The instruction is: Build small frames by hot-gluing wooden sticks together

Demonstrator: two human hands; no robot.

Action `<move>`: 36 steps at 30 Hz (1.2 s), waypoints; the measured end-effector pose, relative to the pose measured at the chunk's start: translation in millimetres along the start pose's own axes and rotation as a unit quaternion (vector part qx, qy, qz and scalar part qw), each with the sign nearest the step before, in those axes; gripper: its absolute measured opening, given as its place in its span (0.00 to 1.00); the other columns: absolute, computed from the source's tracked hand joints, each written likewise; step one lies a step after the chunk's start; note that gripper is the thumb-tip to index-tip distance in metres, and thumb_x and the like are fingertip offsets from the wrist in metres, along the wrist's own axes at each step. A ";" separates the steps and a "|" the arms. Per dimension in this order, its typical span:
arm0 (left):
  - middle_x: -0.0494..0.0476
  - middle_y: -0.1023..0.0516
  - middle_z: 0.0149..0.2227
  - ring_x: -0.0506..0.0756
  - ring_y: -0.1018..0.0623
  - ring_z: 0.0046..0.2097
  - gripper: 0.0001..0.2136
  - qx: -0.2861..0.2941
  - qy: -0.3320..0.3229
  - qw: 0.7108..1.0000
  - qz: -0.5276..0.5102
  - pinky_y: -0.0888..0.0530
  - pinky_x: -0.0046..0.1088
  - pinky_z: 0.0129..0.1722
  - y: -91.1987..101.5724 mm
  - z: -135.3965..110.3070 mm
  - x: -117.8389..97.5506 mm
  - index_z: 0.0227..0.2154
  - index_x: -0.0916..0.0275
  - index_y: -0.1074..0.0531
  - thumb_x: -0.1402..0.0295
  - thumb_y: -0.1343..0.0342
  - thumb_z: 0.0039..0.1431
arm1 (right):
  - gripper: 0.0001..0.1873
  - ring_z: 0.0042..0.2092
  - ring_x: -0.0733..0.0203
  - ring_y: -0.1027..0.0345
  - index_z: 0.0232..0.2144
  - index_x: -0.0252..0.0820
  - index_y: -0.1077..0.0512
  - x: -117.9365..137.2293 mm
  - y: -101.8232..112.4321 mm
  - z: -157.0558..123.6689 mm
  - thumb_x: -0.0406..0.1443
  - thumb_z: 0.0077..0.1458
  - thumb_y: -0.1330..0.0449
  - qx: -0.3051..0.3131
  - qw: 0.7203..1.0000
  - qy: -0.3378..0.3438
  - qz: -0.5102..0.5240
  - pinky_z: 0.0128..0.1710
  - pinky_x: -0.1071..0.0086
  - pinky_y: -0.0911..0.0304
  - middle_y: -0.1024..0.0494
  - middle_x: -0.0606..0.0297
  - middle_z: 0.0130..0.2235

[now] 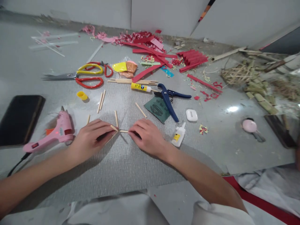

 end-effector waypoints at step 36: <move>0.57 0.14 0.42 0.57 0.21 0.40 0.07 -0.001 0.001 1.000 0.008 0.24 0.38 0.42 -0.9 1.0 0.6 0.45 0.60 0.20 0.71 0.44 0.73 | 0.07 0.40 0.55 0.26 0.39 0.45 0.20 -0.4 -0.5 0.2 0.35 0.70 0.39 -0.015 1.000 0.006 0.015 0.46 0.58 0.30 0.18 0.62 0.37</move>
Point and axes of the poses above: each hand's wrist, its own z-axis towards the middle knuckle, its own y-axis out of the back of the hand, x = y × z, the point moved 7 cm from there along z, towards the middle knuckle
